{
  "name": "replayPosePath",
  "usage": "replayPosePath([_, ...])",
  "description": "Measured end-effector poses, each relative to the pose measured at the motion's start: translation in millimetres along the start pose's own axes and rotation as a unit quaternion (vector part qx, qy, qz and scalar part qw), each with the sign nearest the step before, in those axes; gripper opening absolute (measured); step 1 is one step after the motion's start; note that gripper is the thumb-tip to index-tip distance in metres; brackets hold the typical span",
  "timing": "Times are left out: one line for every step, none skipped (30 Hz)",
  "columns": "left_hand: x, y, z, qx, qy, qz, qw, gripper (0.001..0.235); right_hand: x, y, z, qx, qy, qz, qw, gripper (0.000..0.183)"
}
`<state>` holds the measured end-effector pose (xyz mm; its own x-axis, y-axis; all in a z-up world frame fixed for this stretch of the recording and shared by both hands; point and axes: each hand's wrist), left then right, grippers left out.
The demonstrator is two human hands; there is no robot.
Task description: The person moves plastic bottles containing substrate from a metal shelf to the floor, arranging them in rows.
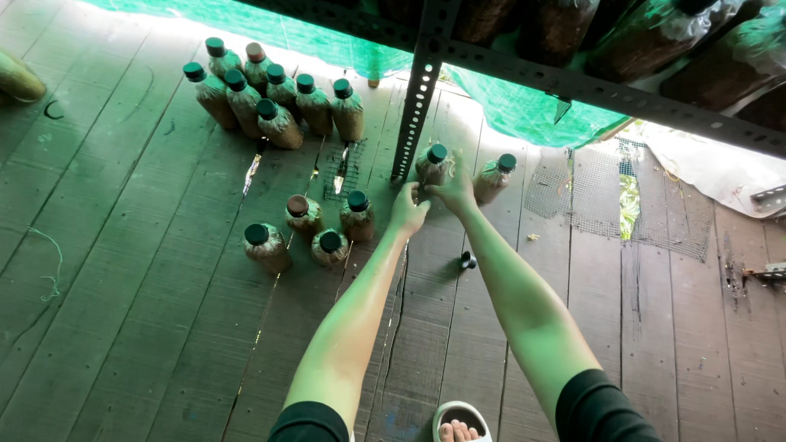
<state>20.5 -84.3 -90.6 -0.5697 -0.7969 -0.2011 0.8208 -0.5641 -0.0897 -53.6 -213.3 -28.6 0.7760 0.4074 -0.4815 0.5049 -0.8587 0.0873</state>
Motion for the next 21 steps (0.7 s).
replayPosePath([7.4,7.7,-6.6,-0.081,-0.009,-0.001,0.997,0.068,2.9,9.4,6.2,-0.052,-0.009,-0.035,0.998,0.113])
replayPosePath([14.6,7.1,-16.7,-0.085,-0.005,-0.005,0.996,0.068,4.0,12.7,16.7,-0.046,-0.008,-0.034,0.998,0.113])
replayPosePath([21.2,5.9,-26.5,-0.103,-0.012,0.001,0.995,0.075,4.9,15.5,26.7,-0.017,-0.006,-0.035,0.999,0.095])
replayPosePath([27.2,11.1,-32.2,-0.117,-0.02,0.008,0.993,0.083,6.3,24.2,32.5,0.007,-0.002,-0.033,0.999,0.078])
replayPosePath([21.1,2.2,-17.3,-0.115,-0.018,0.005,0.993,0.083,7.5,19.6,29.1,0.008,0.0,-0.03,1.0,0.078])
replayPosePath([17.9,-10.2,-3.3,-0.082,-0.067,0.017,0.994,0.085,6.0,13.3,27.6,0.001,0.0,-0.022,1.0,0.07])
replayPosePath([13.5,-22.9,10.2,-0.049,-0.115,0.029,0.992,0.088,5.3,6.2,25.8,-0.007,0.0,-0.013,1.0,0.062])
replayPosePath([10.6,-25.5,12.3,-0.048,-0.118,0.028,0.991,0.088,1.6,-1.0,21.4,-0.009,-0.002,-0.011,1.0,0.062])
replayPosePath([7.2,-28.2,14.3,-0.017,-0.108,0.032,0.994,0.093,-1.7,-8.6,16.7,-0.012,0.002,-0.011,1.0,0.063])
replayPosePath([2.0,-34.0,14.2,0.012,-0.097,0.039,0.994,0.098,-3.2,-19.4,12.9,-0.013,0.006,-0.014,1.0,0.064])
replayPosePath([5.3,-31.4,15.7,0.01,-0.098,0.041,0.994,0.098,-1.2,-17.4,18.4,-0.014,0.005,-0.016,1.0,0.064])
replayPosePath([10.1,-27.8,18.1,-0.018,-0.115,0.042,0.992,0.097,-0.6,-14.1,24.2,0.0,0.009,-0.029,1.0,0.077])
replayPosePath([15.5,-24.0,20.8,-0.047,-0.131,0.044,0.989,0.096,-0.6,-10.3,30.0,0.015,0.013,-0.042,0.999,0.09])
replayPosePath([15.6,-33.1,25.5,-0.05,-0.132,0.039,0.989,0.096,1.0,-13.5,37.7,0.018,0.009,-0.04,0.999,0.09])
replayPosePath([16.0,-42.2,30.9,-0.032,-0.164,0.057,0.984,0.096,2.0,-16.5,45.2,0.02,0.029,-0.04,0.999,0.081])
replayPosePath([14.8,-47.3,37.7,-0.012,-0.196,0.076,0.978,0.095,4.9,-15.9,50.4,0.018,0.05,-0.039,0.998,0.073])
replayPosePath([10.2,-68.6,42.1,-0.011,-0.197,0.073,0.978,0.095,-1.7,-39.0,38.1,0.019,0.049,-0.036,0.998,0.073])
replayPosePath([4.0,-86.9,47.0,0.013,-0.178,0.088,0.98,0.101,-5.8,-59.5,24.2,0.026,0.096,-0.054,0.994,0.073])
replayPosePath([-2.6,-104.9,51.4,0.037,-0.158,0.103,0.981,0.107,-9.2,-80.0,10.3,0.033,0.143,-0.072,0.987,0.073])
replayPosePath([-12.1,-125.3,56.6,0.039,-0.159,0.104,0.981,0.107,-9.9,-93.8,6.2,0.031,0.143,-0.072,0.987,0.073])
replayPosePath([-21.7,-145.6,60.9,0.008,-0.161,0.088,0.983,0.107,-9.9,-107.7,2.5,0.042,0.174,-0.09,0.98,0.074])
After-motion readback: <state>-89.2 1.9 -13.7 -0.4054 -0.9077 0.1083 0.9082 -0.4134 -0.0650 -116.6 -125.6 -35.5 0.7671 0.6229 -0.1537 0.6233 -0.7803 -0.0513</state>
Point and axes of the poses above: each hand's wrist, its own y-axis towards the middle knuckle, its own x-axis out of the palm, z = x × y, and after that the axes turned 9 degrees about z, right-handed
